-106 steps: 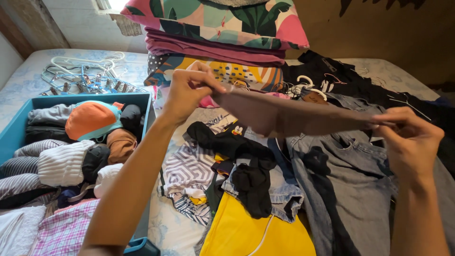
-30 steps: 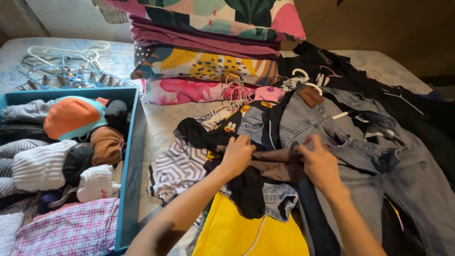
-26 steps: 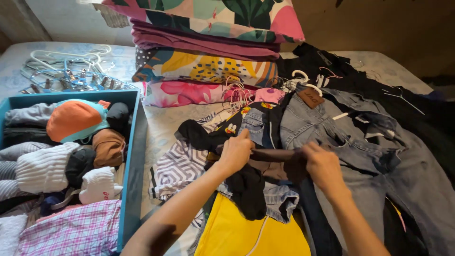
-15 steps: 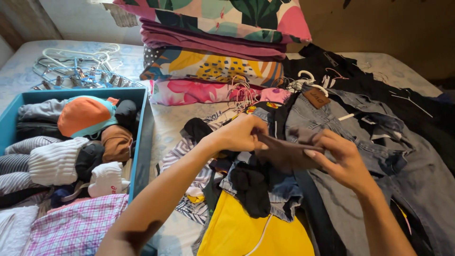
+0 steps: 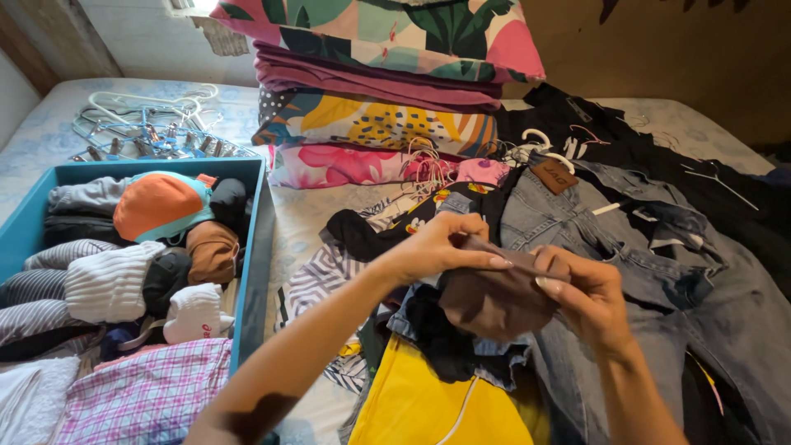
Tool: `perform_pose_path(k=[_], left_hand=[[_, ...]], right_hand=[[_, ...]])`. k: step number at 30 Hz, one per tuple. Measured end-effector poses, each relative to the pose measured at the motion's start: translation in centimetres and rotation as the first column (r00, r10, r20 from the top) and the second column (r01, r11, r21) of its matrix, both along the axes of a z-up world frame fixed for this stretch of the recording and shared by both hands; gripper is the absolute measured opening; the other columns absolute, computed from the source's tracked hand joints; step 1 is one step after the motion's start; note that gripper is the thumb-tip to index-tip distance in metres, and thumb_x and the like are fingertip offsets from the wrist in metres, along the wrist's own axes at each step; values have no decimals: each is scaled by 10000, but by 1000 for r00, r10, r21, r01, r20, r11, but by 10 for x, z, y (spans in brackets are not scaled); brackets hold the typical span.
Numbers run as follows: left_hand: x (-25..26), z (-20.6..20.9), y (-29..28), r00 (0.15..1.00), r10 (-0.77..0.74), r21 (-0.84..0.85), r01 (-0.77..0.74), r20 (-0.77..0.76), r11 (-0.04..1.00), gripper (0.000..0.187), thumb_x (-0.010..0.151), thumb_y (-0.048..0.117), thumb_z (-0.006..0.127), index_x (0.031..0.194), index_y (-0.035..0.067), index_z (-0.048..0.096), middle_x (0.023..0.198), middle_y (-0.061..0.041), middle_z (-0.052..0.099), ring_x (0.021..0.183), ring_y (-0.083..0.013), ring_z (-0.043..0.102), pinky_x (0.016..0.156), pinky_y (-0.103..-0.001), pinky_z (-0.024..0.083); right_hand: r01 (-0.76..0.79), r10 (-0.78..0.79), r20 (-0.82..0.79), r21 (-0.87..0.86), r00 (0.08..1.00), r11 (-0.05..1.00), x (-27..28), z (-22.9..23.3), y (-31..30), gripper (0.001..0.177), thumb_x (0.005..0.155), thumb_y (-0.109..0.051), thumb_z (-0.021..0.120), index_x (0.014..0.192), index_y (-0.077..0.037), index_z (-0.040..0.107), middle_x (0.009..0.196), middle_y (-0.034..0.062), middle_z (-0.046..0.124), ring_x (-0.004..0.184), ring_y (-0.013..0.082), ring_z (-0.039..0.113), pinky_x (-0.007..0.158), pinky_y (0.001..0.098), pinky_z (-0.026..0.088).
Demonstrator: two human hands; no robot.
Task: Organizing and folding clothes and putting them into a storage bin.
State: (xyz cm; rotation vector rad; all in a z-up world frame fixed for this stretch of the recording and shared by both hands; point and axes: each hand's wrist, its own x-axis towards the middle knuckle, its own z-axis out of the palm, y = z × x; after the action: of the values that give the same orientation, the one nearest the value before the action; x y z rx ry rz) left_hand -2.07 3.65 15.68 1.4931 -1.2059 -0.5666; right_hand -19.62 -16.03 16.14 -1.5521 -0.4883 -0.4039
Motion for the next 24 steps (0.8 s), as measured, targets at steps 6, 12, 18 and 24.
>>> perform_pose_path(k=[6, 12, 18, 24], left_hand=[[-21, 6, 10, 853, -313, -457, 100, -419, 884, 288, 768, 49, 818, 775, 39, 530, 1010, 19, 517, 955, -72, 508, 867, -239, 391], [-2, -13, 9, 944, -8, -298, -96, -331, 950, 192, 855, -21, 791, 986, 11, 653, 1002, -72, 586, 931, -107, 574, 831, -248, 462], [-65, 8, 13, 552, -91, -275, -259, -829, 926, 774, 829, -108, 617, 1377, 406, 430, 1247, -63, 605, 1010, -151, 673, 795, -361, 589], [-44, -51, -21, 714, -247, -542, -217, -655, 812, 317, 936, -134, 603, 1231, -22, 628, 1113, -75, 651, 1009, -128, 643, 882, -275, 522]], right_hand=[[233, -210, -168, 126, 963, 964, 15, -11, 17, 64, 850, 23, 641, 802, -13, 617, 1305, 49, 633, 1162, 140, 639, 936, 284, 528], [489, -454, -196, 205, 869, 848, 17, -18, 24, 37, 981, 22, 692, 948, 33, 704, 1054, 92, 697, 731, 52, 510, 612, 181, 378], [765, -731, 257, -59, 632, 641, 24, -5, 59, 115, 983, 27, 699, 910, 33, 610, 1075, 42, 672, 843, 35, 580, 714, 167, 475], [539, -565, 94, 209, 820, 816, 39, -38, 65, 93, 1060, -46, 637, 992, 17, 629, 1033, 20, 683, 875, 51, 613, 804, 192, 535]])
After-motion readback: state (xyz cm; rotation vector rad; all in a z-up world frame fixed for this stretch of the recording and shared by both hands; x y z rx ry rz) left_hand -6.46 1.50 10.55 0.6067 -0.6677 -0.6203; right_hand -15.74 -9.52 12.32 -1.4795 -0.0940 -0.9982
